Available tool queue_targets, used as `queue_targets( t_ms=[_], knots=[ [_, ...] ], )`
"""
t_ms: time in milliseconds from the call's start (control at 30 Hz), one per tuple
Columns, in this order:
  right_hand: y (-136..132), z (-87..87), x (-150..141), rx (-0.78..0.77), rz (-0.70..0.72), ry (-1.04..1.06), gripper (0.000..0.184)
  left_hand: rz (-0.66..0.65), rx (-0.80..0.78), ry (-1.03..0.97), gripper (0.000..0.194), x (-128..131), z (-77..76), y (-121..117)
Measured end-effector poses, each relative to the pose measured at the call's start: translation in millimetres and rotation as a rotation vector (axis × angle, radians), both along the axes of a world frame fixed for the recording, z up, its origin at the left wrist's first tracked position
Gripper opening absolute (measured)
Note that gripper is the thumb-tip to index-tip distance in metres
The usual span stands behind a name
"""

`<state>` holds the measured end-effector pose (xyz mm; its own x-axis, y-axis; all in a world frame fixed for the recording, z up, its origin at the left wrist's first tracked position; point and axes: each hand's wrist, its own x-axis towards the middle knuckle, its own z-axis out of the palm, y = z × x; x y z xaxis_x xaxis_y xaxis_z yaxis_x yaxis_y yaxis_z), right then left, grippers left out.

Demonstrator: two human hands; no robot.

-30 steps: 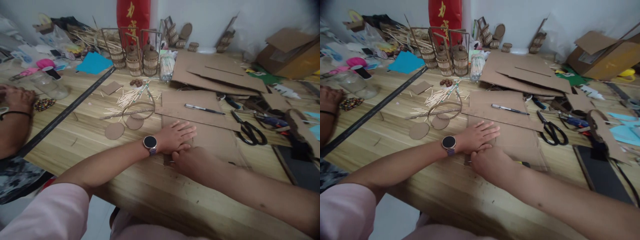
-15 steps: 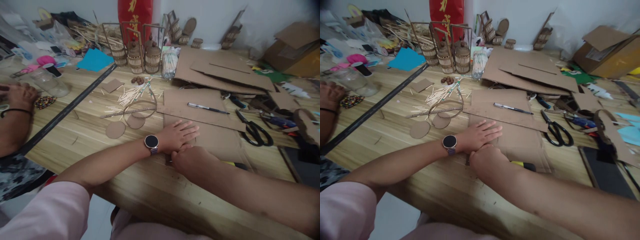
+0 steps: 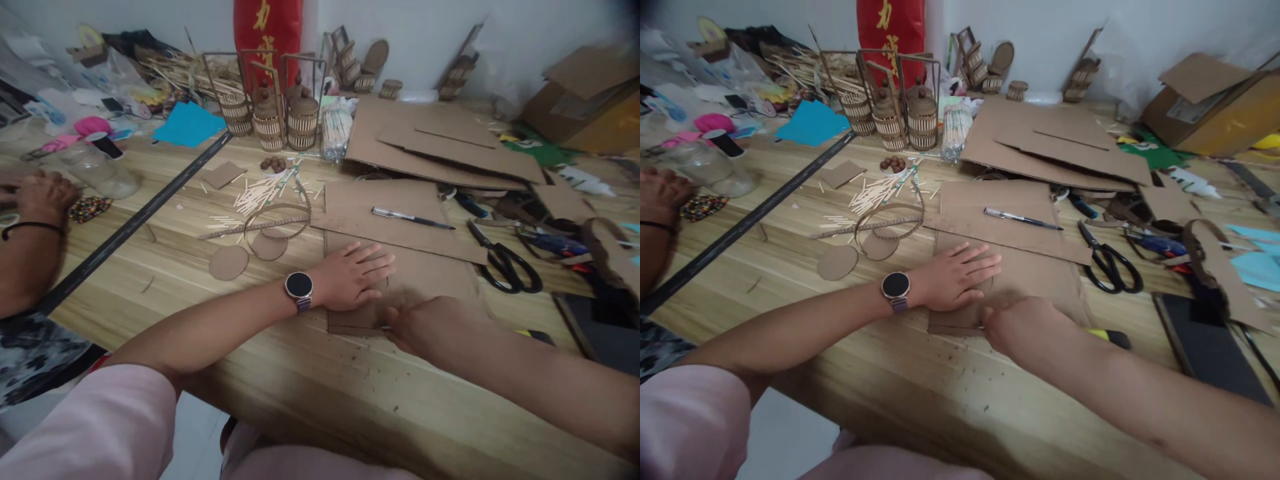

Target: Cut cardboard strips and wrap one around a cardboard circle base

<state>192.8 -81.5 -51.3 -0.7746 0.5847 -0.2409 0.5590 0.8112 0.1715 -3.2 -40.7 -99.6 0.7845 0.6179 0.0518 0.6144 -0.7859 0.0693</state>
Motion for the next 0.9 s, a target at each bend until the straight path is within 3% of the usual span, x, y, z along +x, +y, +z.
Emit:
queue_targets(
  t_ms=[233,467,633,900],
  knots=[
    [10,0.6,39,-0.052,-0.004,-0.056,0.014,0.001,0.002,-0.033,0.056,-1,-3.2,0],
    [15,5.7,68,-0.154,-0.103,-0.193,0.016,-0.012,-0.019,-0.035,0.058,-3,-3.6,1],
    [27,11.7,95,-0.175,-0.026,-0.138,0.026,-0.017,-0.019,-0.070,0.057,-3,-7.2,2],
    [37,29.6,93,-0.216,-0.017,-0.106,0.022,-0.010,-0.014,-0.086,0.057,-4,-8.2,2]
  ],
)
